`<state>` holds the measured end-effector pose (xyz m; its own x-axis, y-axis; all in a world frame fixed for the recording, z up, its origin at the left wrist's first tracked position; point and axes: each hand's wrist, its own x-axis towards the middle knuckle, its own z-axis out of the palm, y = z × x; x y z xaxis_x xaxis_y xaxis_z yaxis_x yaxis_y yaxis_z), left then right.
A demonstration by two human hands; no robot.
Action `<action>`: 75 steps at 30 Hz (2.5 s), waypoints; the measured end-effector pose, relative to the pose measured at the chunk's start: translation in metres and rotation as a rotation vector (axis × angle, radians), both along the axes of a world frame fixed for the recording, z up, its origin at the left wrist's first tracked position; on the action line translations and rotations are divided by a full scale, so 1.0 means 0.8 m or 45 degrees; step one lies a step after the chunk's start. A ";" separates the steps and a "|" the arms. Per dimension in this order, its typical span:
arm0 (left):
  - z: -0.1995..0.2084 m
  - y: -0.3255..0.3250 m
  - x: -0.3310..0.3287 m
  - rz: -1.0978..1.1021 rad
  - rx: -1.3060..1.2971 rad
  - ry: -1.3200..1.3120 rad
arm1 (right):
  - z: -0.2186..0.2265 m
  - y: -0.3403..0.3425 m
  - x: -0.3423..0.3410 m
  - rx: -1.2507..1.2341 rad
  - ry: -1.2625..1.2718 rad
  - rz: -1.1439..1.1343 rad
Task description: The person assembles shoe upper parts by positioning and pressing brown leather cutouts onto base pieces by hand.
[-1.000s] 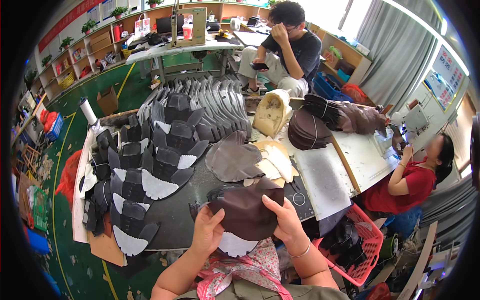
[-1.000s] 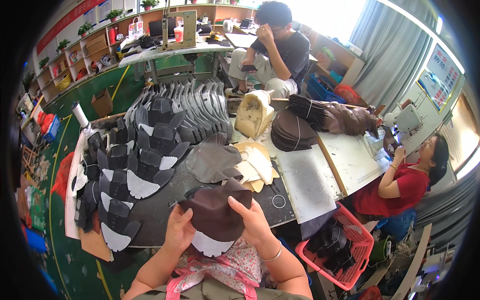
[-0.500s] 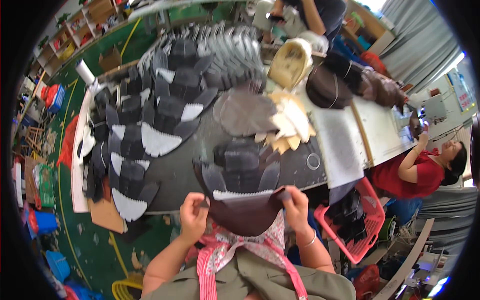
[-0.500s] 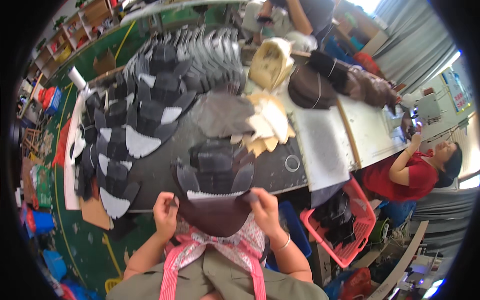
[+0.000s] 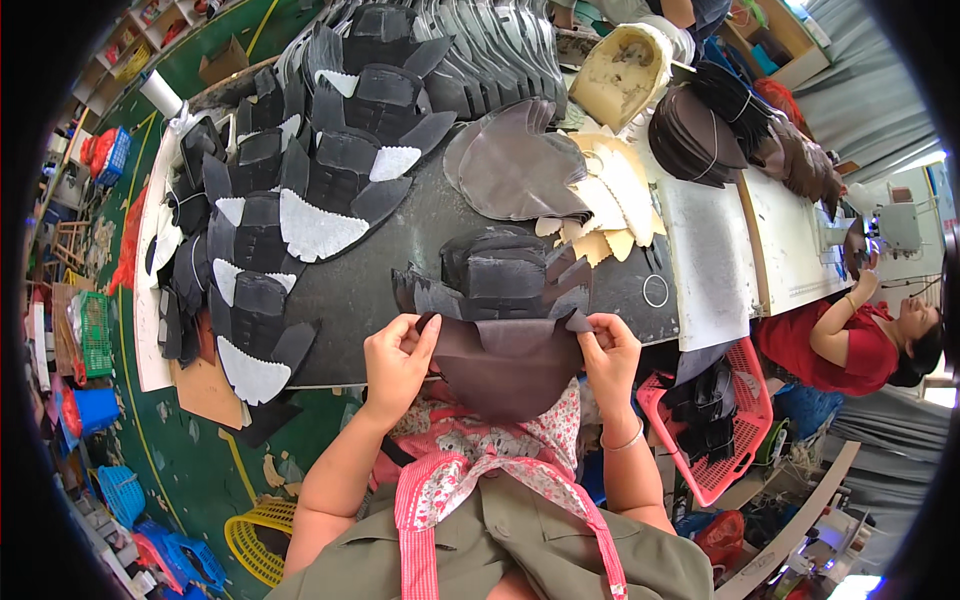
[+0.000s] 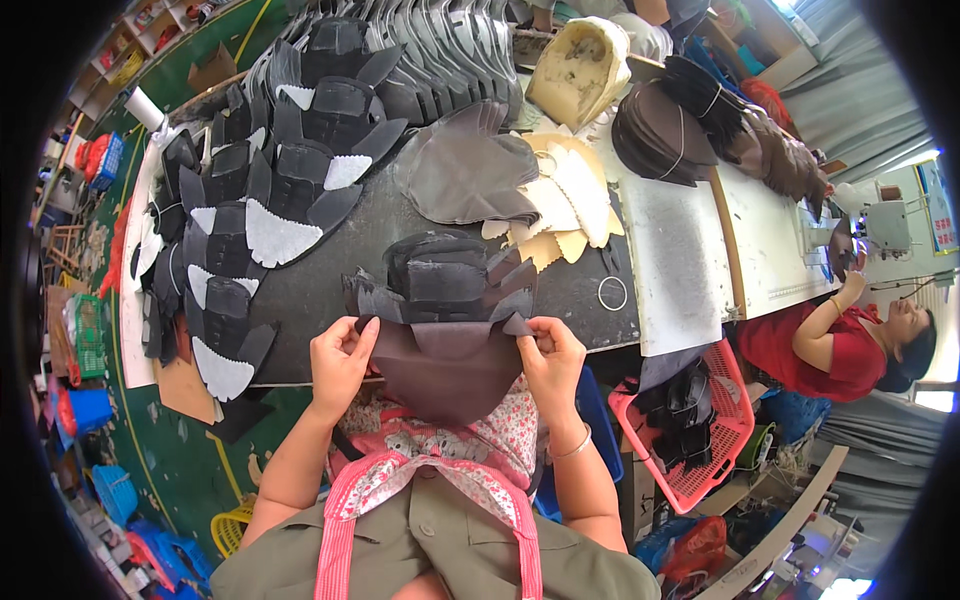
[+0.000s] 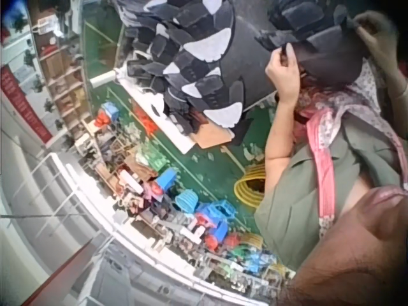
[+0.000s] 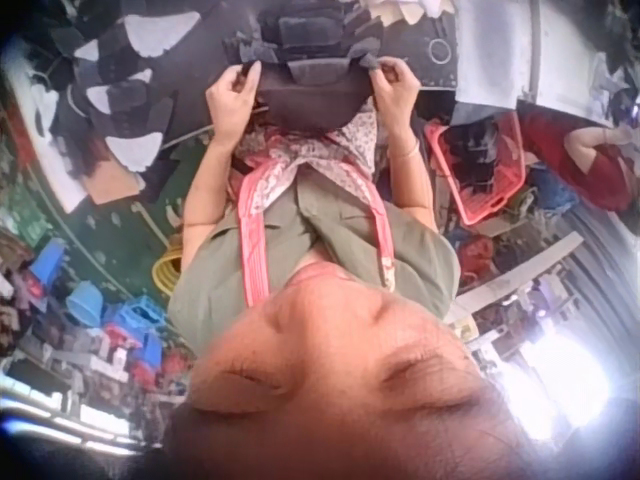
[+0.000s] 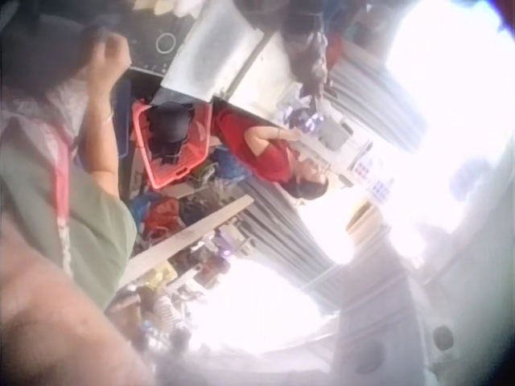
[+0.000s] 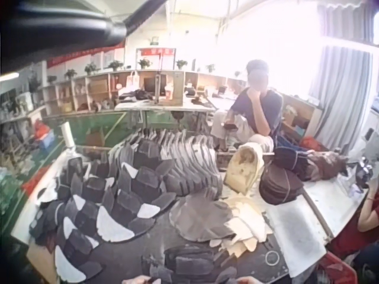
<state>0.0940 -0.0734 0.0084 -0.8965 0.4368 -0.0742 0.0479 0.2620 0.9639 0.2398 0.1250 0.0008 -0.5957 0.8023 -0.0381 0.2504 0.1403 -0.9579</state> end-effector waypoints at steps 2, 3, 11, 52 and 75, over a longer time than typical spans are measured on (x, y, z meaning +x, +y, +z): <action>0.005 0.004 -0.003 0.014 0.038 -0.124 | 0.004 0.001 -0.002 -0.013 -0.033 0.006; 0.005 0.005 -0.006 -0.004 0.016 -0.127 | 0.005 0.002 -0.004 -0.020 -0.058 0.011; -0.001 0.009 -0.020 -0.078 -0.084 -0.211 | 0.002 0.006 -0.010 -0.005 -0.111 0.022; 0.002 0.087 -0.037 -0.423 -0.194 0.840 | 0.008 -0.028 -0.034 1.094 -0.025 0.680; 0.006 0.069 -0.012 -0.885 -0.467 1.089 | 0.030 0.061 -0.183 1.268 0.058 0.635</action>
